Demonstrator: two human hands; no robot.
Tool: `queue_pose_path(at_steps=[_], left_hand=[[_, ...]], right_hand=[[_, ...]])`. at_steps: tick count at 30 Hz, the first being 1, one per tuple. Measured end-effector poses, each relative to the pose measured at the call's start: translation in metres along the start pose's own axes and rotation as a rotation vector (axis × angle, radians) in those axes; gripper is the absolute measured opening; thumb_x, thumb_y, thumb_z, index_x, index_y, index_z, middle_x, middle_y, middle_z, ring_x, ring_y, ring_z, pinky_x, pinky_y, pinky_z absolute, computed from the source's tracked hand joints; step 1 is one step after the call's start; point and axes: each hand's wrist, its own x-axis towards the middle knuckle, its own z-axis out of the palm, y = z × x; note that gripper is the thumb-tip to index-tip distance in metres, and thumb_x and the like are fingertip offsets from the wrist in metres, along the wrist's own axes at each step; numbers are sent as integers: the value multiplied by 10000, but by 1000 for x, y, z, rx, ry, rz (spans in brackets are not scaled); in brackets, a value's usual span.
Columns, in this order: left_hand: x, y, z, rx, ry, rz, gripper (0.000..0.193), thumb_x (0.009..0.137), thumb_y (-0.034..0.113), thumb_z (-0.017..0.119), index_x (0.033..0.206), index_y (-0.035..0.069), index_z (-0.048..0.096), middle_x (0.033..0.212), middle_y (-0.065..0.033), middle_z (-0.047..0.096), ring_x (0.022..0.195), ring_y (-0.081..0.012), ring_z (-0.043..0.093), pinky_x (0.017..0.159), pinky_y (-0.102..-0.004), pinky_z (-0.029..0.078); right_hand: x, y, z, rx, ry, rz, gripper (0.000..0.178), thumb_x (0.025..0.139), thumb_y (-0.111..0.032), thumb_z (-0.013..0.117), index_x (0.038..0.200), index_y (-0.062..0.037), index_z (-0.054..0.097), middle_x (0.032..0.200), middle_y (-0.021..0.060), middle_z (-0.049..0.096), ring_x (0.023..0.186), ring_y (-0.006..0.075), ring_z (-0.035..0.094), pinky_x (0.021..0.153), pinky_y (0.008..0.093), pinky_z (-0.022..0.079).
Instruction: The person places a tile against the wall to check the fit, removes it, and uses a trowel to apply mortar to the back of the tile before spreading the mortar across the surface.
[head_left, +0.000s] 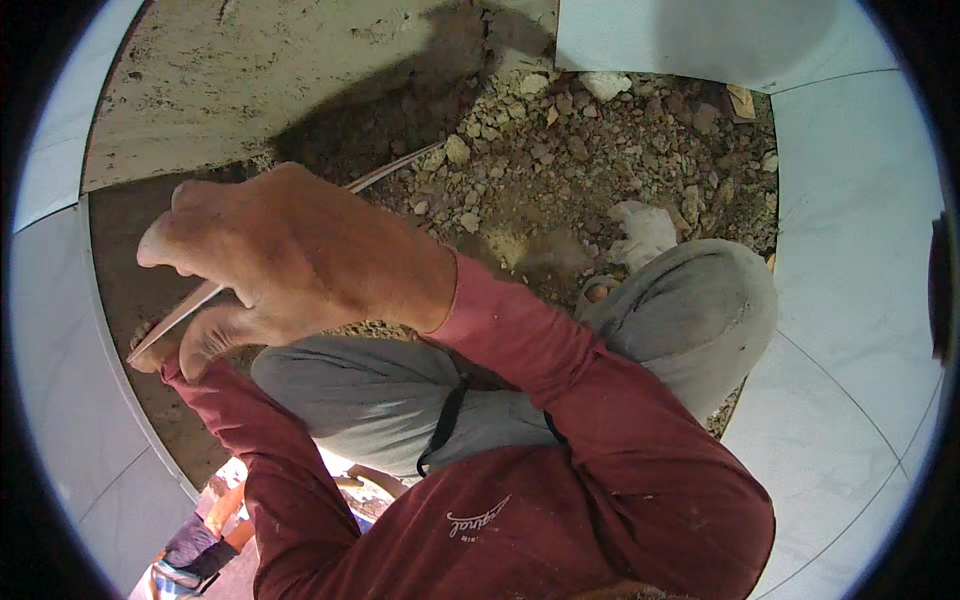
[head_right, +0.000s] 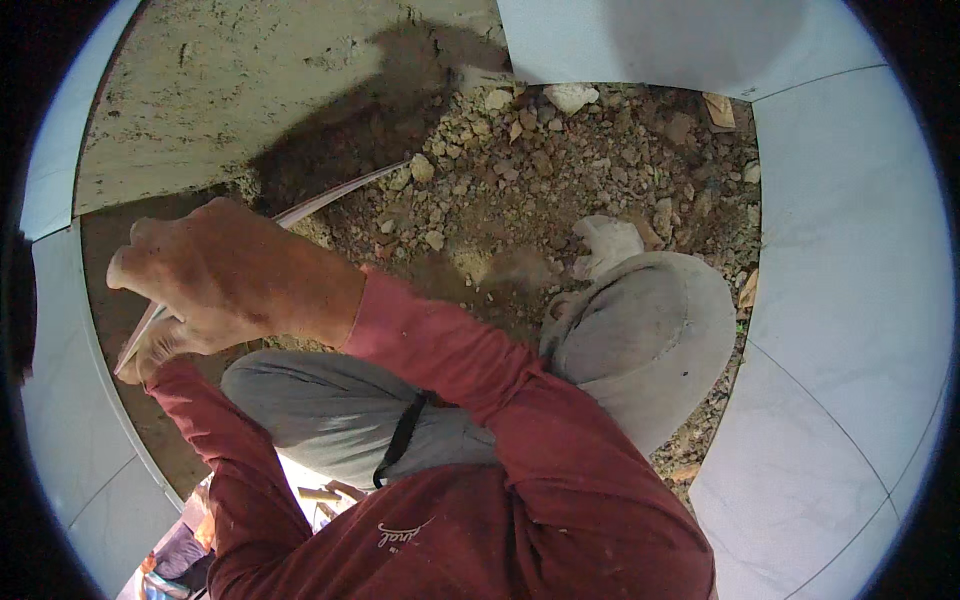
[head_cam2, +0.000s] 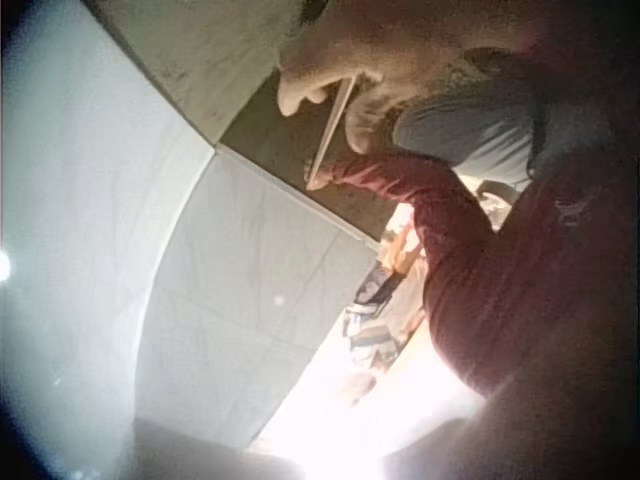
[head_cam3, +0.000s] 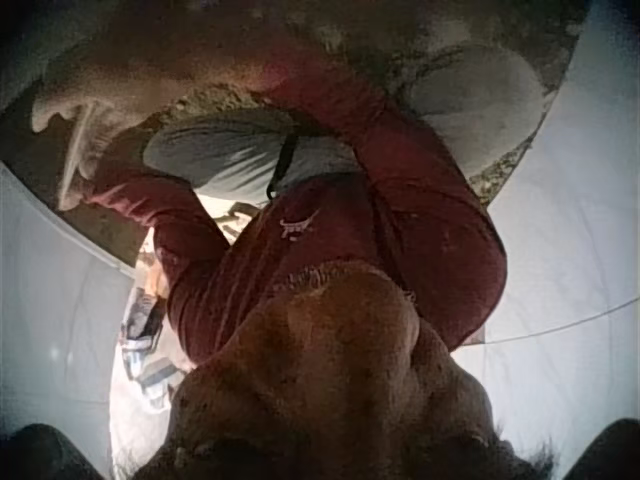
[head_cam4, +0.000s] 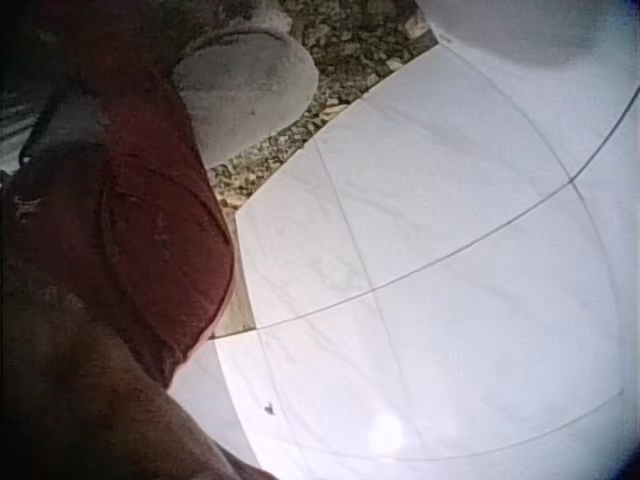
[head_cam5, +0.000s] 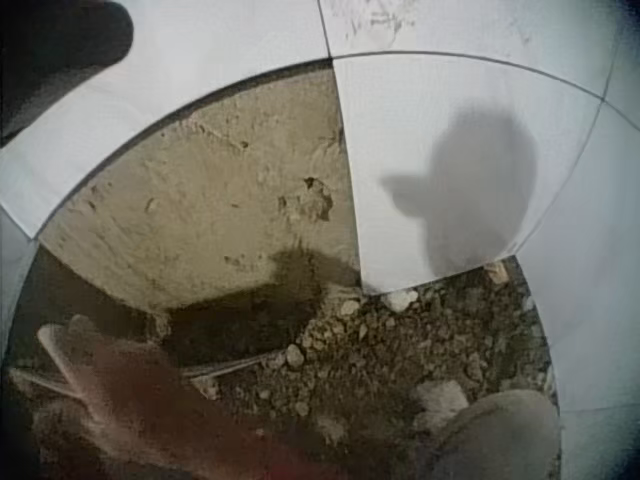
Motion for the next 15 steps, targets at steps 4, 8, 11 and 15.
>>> queue_pose_path(at_steps=[4, 8, 11, 15], left_hand=[[-13, 5, 1, 3, -7, -65, 185, 932, 230, 466, 987, 56, 496, 906, -95, 553, 798, -250, 563, 658, -411, 507], [-36, 35, 25, 15, -23, -172, 242, 954, 261, 469, 1053, 46, 523, 978, -102, 577, 865, -256, 586, 704, -421, 524], [-64, 79, 60, 12, -55, -289, 287, 971, 283, 472, 1102, 38, 543, 1031, -106, 595, 915, -260, 603, 739, -429, 537], [-129, 156, 112, -14, -110, -465, 348, 993, 314, 476, 1168, 28, 570, 1103, -113, 618, 983, -266, 626, 785, -439, 554]], right_hand=[[2, 3, 11, -94, -54, 28, 465, 712, -422, 804, 898, -64, 572, 797, 96, 588, 668, 309, 646, 554, 408, 522], [12, 7, 9, 7, -105, 88, 389, 752, -407, 765, 835, -61, 607, 778, 126, 597, 685, 312, 661, 609, 432, 542], [17, 8, 4, 38, -122, 94, 341, 764, -378, 758, 829, -87, 594, 795, 107, 574, 677, 293, 649, 599, 425, 530], [20, 5, 18, 38, -138, 92, 360, 701, -292, 830, 824, -99, 553, 746, 52, 505, 627, 253, 564, 545, 399, 449]])
